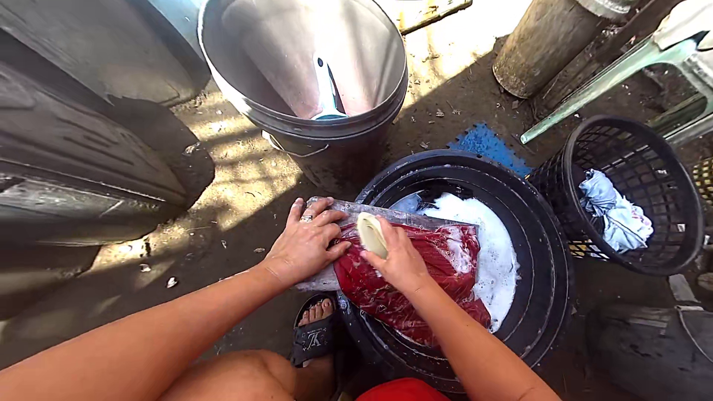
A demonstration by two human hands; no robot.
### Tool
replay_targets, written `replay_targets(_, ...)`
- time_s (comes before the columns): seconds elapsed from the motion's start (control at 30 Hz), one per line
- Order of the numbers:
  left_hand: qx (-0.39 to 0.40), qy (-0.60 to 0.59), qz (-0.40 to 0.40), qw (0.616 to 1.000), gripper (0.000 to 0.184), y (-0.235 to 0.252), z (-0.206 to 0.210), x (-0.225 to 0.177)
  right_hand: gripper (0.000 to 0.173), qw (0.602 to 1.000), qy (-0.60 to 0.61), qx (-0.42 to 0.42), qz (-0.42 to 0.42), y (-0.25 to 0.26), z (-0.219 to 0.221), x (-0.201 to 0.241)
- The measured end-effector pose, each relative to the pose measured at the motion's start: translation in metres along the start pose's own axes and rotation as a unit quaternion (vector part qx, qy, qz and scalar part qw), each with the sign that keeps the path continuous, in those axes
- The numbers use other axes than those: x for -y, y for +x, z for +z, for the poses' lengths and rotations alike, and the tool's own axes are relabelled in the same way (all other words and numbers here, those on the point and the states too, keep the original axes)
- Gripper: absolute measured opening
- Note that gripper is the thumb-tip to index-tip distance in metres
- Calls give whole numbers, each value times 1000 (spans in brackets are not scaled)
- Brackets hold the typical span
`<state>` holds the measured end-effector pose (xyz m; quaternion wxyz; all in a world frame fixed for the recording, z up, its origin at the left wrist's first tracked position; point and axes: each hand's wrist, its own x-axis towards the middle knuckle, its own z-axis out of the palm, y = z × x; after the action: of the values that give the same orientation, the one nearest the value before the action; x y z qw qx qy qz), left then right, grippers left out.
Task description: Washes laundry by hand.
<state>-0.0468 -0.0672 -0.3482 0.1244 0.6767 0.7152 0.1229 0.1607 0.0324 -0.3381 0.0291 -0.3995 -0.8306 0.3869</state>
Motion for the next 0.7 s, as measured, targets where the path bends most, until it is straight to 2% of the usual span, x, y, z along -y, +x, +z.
replay_targets(0.07, 1, 4, -2, 1000, 34, 2, 0, 1, 76, 994, -13, -65, 81, 0, -22, -69)
replay_targets(0.13, 11, 9, -4, 1000, 35, 2, 0, 0, 81, 969, -16, -135, 205, -4, -47, -148)
replay_targets(0.17, 13, 12, -3, 1000, 35, 3, 1, 0, 85, 955, -26, -146, 257, -3, -55, -169)
replay_targets(0.2, 15, 15, -1, 1000, 35, 4, 1, 0, 86, 949, -31, -146, 276, 1, -58, -169)
replay_targets(0.23, 13, 16, 1, 1000, 36, 4, 1, 0, 85, 956, -23, -140, 258, 5, -55, -150)
replay_targets(0.33, 4, 15, 5, 1000, 36, 5, 2, 1, 82, 994, 12, -66, 87, 0, -15, -35)
replay_targets(0.37, 5, 10, 3, 1000, 36, 4, 2, 1, 81, 999, 18, -33, 26, -11, 2, -3)
replay_targets(0.4, 9, 7, 0, 1000, 35, 2, 1, 0, 79, 1000, 20, -18, -15, -22, 16, 9)
replay_targets(0.47, 19, 8, -4, 1000, 38, 2, -1, -2, 76, 1000, 5, -23, 5, -39, 16, -20)
replay_targets(0.53, 28, 12, -8, 1000, 37, 4, -3, -2, 76, 991, -21, -75, 111, -54, -8, -99)
replay_targets(0.6, 31, 15, -10, 999, 37, 4, -3, -3, 83, 964, -47, -120, 231, -64, -32, -170)
replay_targets(0.63, 33, 19, -12, 999, 37, 4, -3, -3, 85, 955, -59, -127, 262, -62, -37, -181)
replay_targets(0.67, 36, 21, -12, 999, 36, 5, -3, -3, 86, 956, -59, -128, 258, -57, -36, -171)
replay_targets(0.7, 36, 20, -11, 999, 36, 6, -3, -3, 84, 966, -46, -120, 223, -50, -31, -143)
